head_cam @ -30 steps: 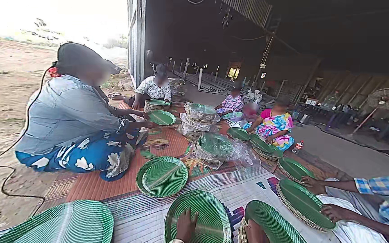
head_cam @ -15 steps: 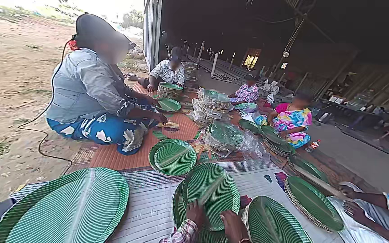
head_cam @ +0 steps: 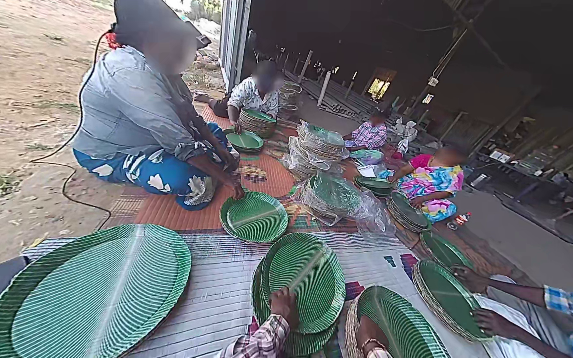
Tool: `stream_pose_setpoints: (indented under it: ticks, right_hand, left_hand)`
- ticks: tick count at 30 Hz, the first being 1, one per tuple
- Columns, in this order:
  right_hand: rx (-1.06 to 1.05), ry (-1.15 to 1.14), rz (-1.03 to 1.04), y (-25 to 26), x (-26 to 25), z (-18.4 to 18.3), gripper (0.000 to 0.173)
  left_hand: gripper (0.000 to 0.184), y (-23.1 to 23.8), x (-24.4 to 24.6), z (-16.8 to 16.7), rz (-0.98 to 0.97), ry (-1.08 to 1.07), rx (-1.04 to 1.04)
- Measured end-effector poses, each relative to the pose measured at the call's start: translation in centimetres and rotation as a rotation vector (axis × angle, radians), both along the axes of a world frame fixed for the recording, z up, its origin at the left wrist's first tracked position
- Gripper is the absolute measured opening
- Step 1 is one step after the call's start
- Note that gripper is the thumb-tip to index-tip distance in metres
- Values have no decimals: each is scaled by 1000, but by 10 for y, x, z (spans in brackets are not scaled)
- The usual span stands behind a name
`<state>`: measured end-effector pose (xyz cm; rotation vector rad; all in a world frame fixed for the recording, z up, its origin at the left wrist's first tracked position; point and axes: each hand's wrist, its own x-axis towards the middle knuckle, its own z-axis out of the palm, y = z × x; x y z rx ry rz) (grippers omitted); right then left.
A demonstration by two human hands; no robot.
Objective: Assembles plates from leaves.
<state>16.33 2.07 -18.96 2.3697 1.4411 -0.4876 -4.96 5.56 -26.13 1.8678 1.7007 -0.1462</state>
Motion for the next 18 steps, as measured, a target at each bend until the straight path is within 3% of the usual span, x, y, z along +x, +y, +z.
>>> stream_pose_setpoints:
  ticks: [3, 4, 7, 10, 13, 15, 18]
  right_hand:
    - [52, 17, 2, 4, 8, 1, 42]
    - [78, 35, 8, 3, 7, 6, 44]
    - [314, 59, 110, 2, -6, 18, 39]
    - [481, 163, 327, 0, -33, 25, 37]
    - [387, 322, 488, -9, -63, 14, 39]
    - [254, 398, 526, -12, -74, 3, 43]
    - [241, 382, 475, -10, -69, -2, 44]
  left_hand:
    - [73, 7, -1, -1, -3, 1, -16]
    - [67, 11, -3, 1, 16, -31, -26]
    - [71, 27, -15, 16, 122, -190, 36]
    - [73, 41, -21, 34, 265, -380, 379]
    - [64, 46, -18, 47, 318, -519, 681]
    - [62, 45, -14, 48, 235, -458, 615]
    - [62, 37, -11, 32, 79, -253, 276]
